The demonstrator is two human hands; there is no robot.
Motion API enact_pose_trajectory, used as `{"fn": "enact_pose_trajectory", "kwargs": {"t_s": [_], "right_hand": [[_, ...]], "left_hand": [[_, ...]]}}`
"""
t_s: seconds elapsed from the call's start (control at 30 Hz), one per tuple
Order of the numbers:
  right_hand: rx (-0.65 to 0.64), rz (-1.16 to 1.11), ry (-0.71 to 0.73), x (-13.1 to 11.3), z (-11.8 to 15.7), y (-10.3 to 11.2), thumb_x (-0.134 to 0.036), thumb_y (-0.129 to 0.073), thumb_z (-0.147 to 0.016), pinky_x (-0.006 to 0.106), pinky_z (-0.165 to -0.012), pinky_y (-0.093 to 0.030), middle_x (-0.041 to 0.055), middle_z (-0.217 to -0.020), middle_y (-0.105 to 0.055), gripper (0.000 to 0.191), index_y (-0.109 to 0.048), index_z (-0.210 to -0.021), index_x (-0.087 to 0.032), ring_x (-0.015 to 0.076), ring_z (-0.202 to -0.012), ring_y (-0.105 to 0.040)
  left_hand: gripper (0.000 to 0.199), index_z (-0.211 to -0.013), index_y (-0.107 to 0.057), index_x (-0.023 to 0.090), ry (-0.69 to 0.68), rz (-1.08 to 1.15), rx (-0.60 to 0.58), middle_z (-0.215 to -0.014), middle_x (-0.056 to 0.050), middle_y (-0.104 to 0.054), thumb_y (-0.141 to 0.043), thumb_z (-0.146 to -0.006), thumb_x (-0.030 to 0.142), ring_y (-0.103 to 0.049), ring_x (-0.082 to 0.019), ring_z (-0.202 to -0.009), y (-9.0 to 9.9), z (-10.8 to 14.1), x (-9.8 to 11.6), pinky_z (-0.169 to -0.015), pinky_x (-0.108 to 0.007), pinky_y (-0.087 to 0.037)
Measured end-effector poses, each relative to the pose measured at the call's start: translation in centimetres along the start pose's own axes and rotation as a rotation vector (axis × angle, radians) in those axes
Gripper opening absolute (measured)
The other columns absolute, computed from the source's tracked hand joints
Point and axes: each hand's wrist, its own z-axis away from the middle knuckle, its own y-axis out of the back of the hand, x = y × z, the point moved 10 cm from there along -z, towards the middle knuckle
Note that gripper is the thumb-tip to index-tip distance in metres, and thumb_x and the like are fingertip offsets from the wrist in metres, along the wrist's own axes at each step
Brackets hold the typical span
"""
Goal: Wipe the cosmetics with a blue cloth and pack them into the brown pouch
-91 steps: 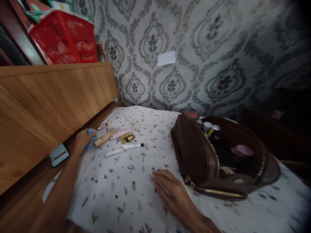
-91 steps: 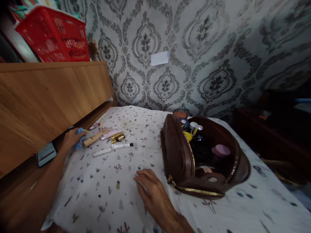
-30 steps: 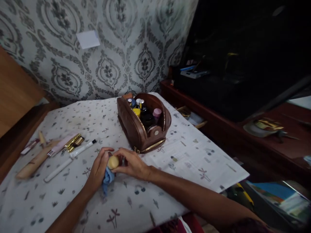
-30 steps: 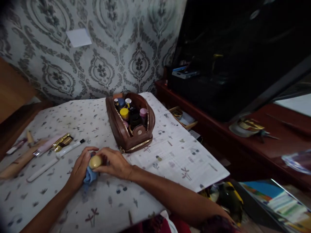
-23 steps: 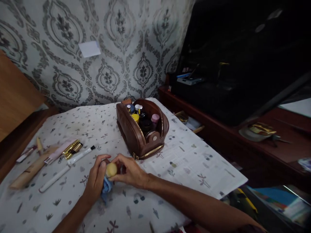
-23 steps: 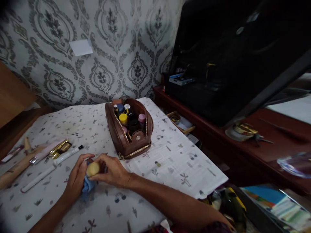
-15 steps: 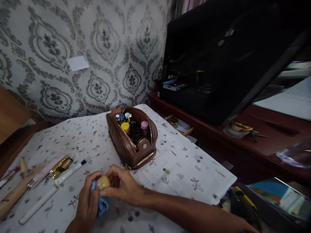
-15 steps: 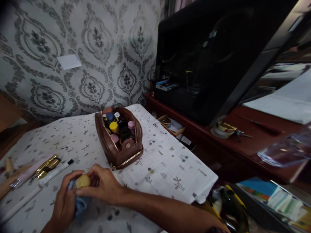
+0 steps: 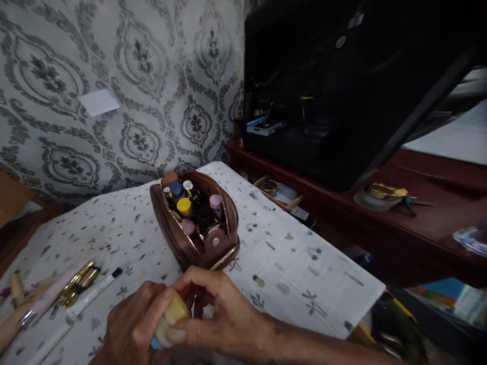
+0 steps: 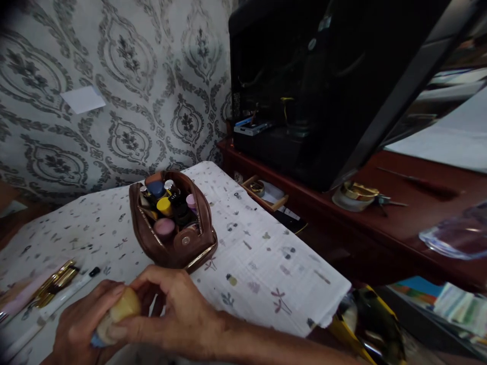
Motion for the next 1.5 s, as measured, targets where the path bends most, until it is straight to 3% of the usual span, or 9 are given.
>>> {"fn": "enact_pose_trajectory", "kwargs": {"t_s": [0.13,0.3,0.4,0.47,0.6,0.73,0.93,1.2,1.5], "right_hand": [[0.079,0.212,0.239,-3.5,1.0,2.9,-0.038,-0.081,-0.077,0.025,-0.065,-0.048,-0.0012,-0.086,-0.062,0.033,-0.067,-0.102,-0.022,0.0122,-0.072,-0.056],[0.269,0.587,0.470,-7.6,1.1,7.2,-0.031,-0.073,-0.087,0.024,-0.069,-0.053,0.0005,-0.098,-0.064,0.031,-0.059,-0.114,-0.025,0.0121,-0.077,-0.061],[0.295,0.946,0.551,-9.6,-0.2,7.6,-0.027,-0.061,-0.096,0.029,-0.078,-0.052,0.0038,-0.103,-0.064,0.018,-0.058,-0.113,-0.022,0.0165,-0.090,-0.061],[0.232,1.175,0.549,-10.1,-1.9,6.8,-0.023,-0.053,-0.099,0.033,-0.081,-0.051,0.0058,-0.101,-0.064,0.010,-0.059,-0.106,-0.019,0.0193,-0.094,-0.059],[-0.020,1.498,0.430,-8.9,-5.8,4.9,-0.013,-0.058,-0.092,0.034,-0.078,-0.048,0.0061,-0.094,-0.064,0.004,-0.059,-0.093,-0.017,0.0213,-0.089,-0.056],[-0.144,1.663,0.370,-7.2,-8.2,4.0,-0.010,-0.065,-0.083,0.036,-0.080,-0.048,0.0079,-0.089,-0.063,0.010,-0.059,-0.088,-0.016,0.0241,-0.092,-0.055],[-0.199,1.789,0.306,-5.6,-10.2,3.6,-0.007,-0.062,-0.082,0.037,-0.083,-0.049,0.0141,-0.096,-0.063,0.006,-0.066,-0.084,-0.012,0.0275,-0.101,-0.055],[-0.289,1.837,0.249,-4.1,-12.2,3.3,-0.007,-0.053,-0.091,0.038,-0.081,-0.050,0.0156,-0.096,-0.068,0.019,-0.070,-0.084,-0.010,0.0282,-0.101,-0.060],[-0.307,1.809,0.246,-4.0,-12.1,3.6,-0.004,-0.053,-0.089,0.037,-0.082,-0.050,0.0145,-0.105,-0.067,0.020,-0.068,-0.102,-0.010,0.0277,-0.105,-0.058]], "left_hand": [[0.058,-0.152,-0.027,0.017,-0.001,-0.096,0.040,-0.089,-0.009,-0.067,-0.038,-0.101,0.044,-0.065,-0.020,-0.075,0.3,-2.7,0.0,-0.061,-0.027,-0.051],[0.050,-0.146,-0.043,0.015,-0.024,-0.357,-0.034,-0.083,-0.004,-0.062,-0.047,-0.100,0.032,-0.058,-0.014,-0.065,-0.8,-5.8,-1.0,-0.060,-0.024,-0.043],[0.048,-0.145,-0.045,0.017,-0.031,-0.423,-0.061,-0.082,-0.003,-0.058,-0.049,-0.099,0.030,-0.055,-0.013,-0.063,-1.4,-6.1,-1.9,-0.059,-0.024,-0.040],[0.052,-0.148,-0.042,0.017,-0.038,-0.413,-0.068,-0.082,-0.002,-0.057,-0.050,-0.099,0.029,-0.055,-0.013,-0.064,-1.7,-5.7,-2.3,-0.061,-0.024,-0.040],[0.055,-0.150,-0.040,0.017,-0.038,-0.373,-0.071,-0.083,-0.003,-0.058,-0.053,-0.097,0.027,-0.056,-0.013,-0.066,-2.2,-4.8,-2.8,-0.062,-0.023,-0.041],[0.053,-0.148,-0.043,0.017,-0.033,-0.354,-0.070,-0.079,-0.002,-0.058,-0.053,-0.097,0.028,-0.056,-0.012,-0.062,-2.2,-4.5,-3.0,-0.059,-0.022,-0.042],[0.053,-0.147,-0.043,0.017,-0.028,-0.316,-0.071,-0.074,-0.001,-0.058,-0.053,-0.097,0.027,-0.055,-0.012,-0.060,-2.2,-4.5,-3.1,-0.055,-0.022,-0.041],[0.052,-0.147,-0.043,0.016,-0.022,-0.311,-0.074,-0.074,0.000,-0.059,-0.052,-0.097,0.025,-0.058,-0.013,-0.061,-2.3,-4.4,-3.2,-0.053,-0.024,-0.041],[0.052,-0.148,-0.042,0.017,-0.020,-0.302,-0.063,-0.075,-0.001,-0.059,-0.050,-0.098,0.025,-0.056,-0.012,-0.061,-2.0,-4.5,-3.1,-0.054,-0.024,-0.039]]}}
